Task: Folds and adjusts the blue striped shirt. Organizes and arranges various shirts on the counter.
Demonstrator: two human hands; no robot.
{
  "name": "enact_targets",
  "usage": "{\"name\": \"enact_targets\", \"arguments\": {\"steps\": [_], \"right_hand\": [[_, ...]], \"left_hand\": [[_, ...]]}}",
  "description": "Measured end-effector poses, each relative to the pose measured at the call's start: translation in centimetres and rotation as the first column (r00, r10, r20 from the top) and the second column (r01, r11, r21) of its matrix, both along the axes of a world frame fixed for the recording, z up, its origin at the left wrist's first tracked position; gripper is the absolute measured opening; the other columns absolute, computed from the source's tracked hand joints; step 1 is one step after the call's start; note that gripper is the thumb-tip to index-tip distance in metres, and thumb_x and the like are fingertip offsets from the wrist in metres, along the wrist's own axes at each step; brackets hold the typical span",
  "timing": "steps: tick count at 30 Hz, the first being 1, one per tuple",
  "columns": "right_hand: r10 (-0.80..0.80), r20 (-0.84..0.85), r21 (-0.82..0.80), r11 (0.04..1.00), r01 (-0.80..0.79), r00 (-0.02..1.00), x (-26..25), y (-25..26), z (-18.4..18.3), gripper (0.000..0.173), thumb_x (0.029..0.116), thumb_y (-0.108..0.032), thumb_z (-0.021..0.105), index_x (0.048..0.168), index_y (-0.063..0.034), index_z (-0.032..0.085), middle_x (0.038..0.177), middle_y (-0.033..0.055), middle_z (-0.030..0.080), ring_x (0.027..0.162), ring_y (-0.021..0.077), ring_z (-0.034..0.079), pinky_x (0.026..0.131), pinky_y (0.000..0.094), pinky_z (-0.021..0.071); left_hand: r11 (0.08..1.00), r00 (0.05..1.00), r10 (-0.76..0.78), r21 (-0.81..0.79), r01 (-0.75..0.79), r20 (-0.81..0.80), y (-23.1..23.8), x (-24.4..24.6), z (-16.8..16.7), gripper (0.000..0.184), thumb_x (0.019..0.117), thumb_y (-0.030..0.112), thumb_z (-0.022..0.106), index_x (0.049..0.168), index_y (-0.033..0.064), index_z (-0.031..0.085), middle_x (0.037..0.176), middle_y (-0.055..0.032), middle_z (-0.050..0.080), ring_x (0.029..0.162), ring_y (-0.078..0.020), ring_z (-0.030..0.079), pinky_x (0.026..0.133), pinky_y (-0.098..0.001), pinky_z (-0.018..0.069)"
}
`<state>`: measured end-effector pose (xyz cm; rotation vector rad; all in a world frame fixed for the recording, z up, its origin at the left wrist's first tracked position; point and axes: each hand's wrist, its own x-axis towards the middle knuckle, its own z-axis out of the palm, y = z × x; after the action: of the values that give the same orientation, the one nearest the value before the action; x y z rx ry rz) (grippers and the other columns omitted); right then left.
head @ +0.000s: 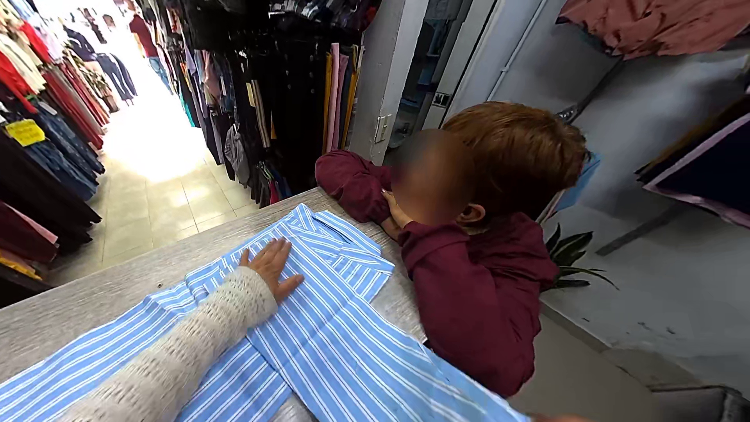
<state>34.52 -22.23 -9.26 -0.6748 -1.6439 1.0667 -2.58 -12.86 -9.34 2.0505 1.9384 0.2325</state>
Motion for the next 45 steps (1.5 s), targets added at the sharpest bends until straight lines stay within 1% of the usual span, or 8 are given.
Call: {"name": "enact_targets", "arguments": {"steps": [7, 14, 17, 21, 26, 30, 33, 45], "right_hand": [[0.037, -0.113, -0.098, 0.994, -0.048, 0.993, -5.6, 5.5, 5.6, 0.014, 0.0937, -0.029, 0.066, 0.102, -0.024, 0.076, 0.094, -0.0052, 0.075, 0.08, 0.003, 0.07, 0.071, 0.021, 0.0598], [0.32, -0.025, -0.413, 0.859, -0.301, 0.947, -21.4, 14.4, 8.5, 0.026, 0.1024, -0.002, 0.045, 0.124, -0.002, 0.06, 0.105, 0.0064, 0.07, 0.08, 0.0108, 0.07, 0.071, 0.0284, 0.0606], [0.355, 0.102, -0.534, 0.808, -0.249, 0.929, -24.3, 15.7, 6.2, 0.025, 0.1033, 0.0, 0.047, 0.126, 0.0008, 0.058, 0.107, 0.0106, 0.067, 0.081, 0.0137, 0.068, 0.073, 0.0305, 0.0593], [0.338, 0.231, -0.548, 0.82, -0.165, 0.912, -23.5, 14.8, 4.7, 0.025, 0.103, -0.001, 0.05, 0.127, -0.0007, 0.058, 0.107, 0.0112, 0.066, 0.079, 0.0141, 0.068, 0.072, 0.0312, 0.0592], [0.201, 0.567, -0.285, 0.958, -0.039, 0.799, -19.4, 13.6, 3.0, 0.023, 0.1007, -0.008, 0.059, 0.123, -0.0023, 0.062, 0.081, 0.0075, 0.066, 0.058, 0.01, 0.06, 0.055, 0.0256, 0.0523], [-0.152, 0.782, 0.208, 0.978, -0.024, 0.605, -17.5, 12.4, 0.9, 0.035, 0.0928, -0.021, 0.068, 0.125, -0.0067, 0.072, 0.136, 0.028, 0.056, 0.123, 0.0453, 0.055, 0.102, 0.0621, 0.0446], [-0.077, 0.846, 0.183, 0.971, -0.152, 0.527, -18.4, 9.9, -0.2, 0.052, 0.101, -0.044, 0.053, 0.145, -0.017, 0.06, 0.16, 0.0192, 0.04, 0.149, 0.044, 0.033, 0.114, 0.0722, 0.0238], [0.15, 0.908, -0.008, 0.939, -0.343, 0.39, -23.8, 11.1, 2.1, 0.05, 0.1104, -0.036, 0.033, 0.156, -0.0188, 0.044, 0.166, 0.0055, 0.032, 0.156, 0.0314, 0.021, 0.117, 0.0722, 0.0116]], "left_hand": [[0.862, 0.927, -0.371, 0.393, 0.32, 0.059, -13.7, 2.0, -1.2, 0.076, 0.0889, 0.054, 0.062, 0.135, -0.0061, 0.059, 0.14, -0.0256, 0.06, 0.13, -0.0455, 0.057, 0.1, -0.076, 0.0391], [0.674, 0.955, -0.265, 0.682, 0.285, -0.137, -16.3, 1.9, 1.5, 0.022, 0.0918, 0.019, 0.064, 0.092, -0.0009, 0.074, 0.097, -0.0157, 0.076, 0.084, -0.0286, 0.076, 0.074, -0.0401, 0.0612], [0.582, 0.976, -0.166, 0.784, 0.215, -0.144, -14.2, 1.6, 0.4, 0.038, 0.0927, 0.031, 0.061, 0.113, 0.0006, 0.073, 0.119, -0.0151, 0.074, 0.108, -0.0294, 0.073, 0.088, -0.0463, 0.0578], [0.845, 0.982, -0.19, 0.506, 0.171, -0.015, -14.0, 1.1, -1.6, 0.068, 0.084, 0.038, 0.075, 0.132, -0.008, 0.061, 0.138, -0.0264, 0.061, 0.129, -0.0435, 0.059, 0.101, -0.0664, 0.0453], [0.876, 0.978, -0.21, 0.444, 0.188, 0.0, -14.1, 1.1, -2.1, 0.07, 0.0826, 0.036, 0.077, 0.133, -0.0092, 0.06, 0.139, -0.0303, 0.058, 0.129, -0.0466, 0.057, 0.101, -0.0631, 0.0469], [0.878, 0.976, -0.216, 0.432, 0.205, -0.025, -14.2, 1.0, -1.8, 0.07, 0.0842, 0.037, 0.076, 0.134, -0.0098, 0.059, 0.139, -0.0301, 0.058, 0.13, -0.0463, 0.057, 0.102, -0.0625, 0.0467], [0.858, 0.974, -0.225, 0.465, 0.216, -0.037, -14.1, 0.9, -2.3, 0.071, 0.0839, 0.037, 0.075, 0.134, -0.0101, 0.06, 0.139, -0.0299, 0.059, 0.129, -0.0462, 0.058, 0.101, -0.0618, 0.048], [0.985, 0.989, 0.147, 0.087, -0.148, 0.021, -20.8, -9.5, 1.9, 0.064, 0.0889, 0.02, 0.076, 0.142, -0.0072, 0.053, 0.148, -0.0328, 0.048, 0.132, -0.0515, 0.052, 0.107, -0.0639, 0.0425]]}}
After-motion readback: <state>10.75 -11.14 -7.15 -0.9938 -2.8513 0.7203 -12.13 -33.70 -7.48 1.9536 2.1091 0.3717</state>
